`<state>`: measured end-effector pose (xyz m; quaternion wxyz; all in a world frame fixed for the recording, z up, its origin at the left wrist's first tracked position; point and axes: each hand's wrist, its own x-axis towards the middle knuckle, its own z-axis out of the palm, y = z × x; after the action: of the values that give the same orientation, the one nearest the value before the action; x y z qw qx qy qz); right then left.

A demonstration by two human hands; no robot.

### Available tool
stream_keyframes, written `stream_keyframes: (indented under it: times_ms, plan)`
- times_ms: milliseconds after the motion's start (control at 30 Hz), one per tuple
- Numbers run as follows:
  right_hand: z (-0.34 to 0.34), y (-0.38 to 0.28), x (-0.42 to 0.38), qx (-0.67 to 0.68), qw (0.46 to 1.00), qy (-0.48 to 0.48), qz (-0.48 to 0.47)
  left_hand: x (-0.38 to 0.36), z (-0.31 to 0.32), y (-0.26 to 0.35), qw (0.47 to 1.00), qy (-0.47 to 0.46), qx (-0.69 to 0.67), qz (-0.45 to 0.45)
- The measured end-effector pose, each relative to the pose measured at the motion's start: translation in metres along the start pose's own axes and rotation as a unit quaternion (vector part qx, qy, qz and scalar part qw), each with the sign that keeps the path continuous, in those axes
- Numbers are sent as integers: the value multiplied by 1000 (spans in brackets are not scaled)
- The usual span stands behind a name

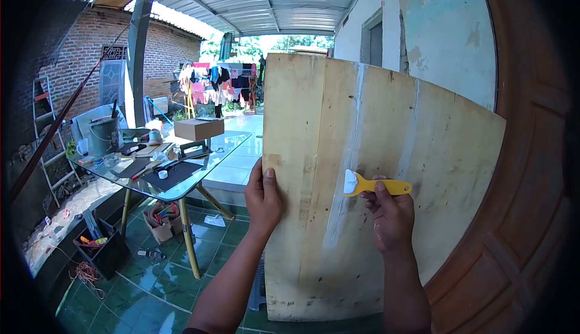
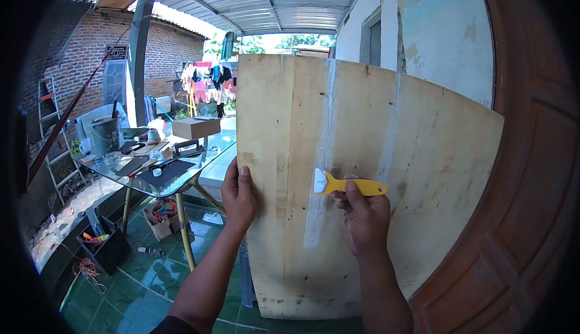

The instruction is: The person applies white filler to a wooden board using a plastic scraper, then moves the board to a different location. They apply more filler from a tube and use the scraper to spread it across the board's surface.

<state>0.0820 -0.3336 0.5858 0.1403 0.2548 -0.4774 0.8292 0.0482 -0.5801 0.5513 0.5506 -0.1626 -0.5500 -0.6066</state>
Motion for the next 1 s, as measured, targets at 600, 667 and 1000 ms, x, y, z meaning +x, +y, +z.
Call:
stream_keyframes:
  times_ms: [600,667,1000]
  plan:
    - [119,-118,119,-480,733,-113,-469,-1,0,6,1000,4,-2,-10]
    - [122,-120,122,-513,703,-115,-479,-1,0,7,1000,5,-10,-11]
    - [136,-118,124,-547,652,-144,-505,-3,0,7,1000,13,-21,-12]
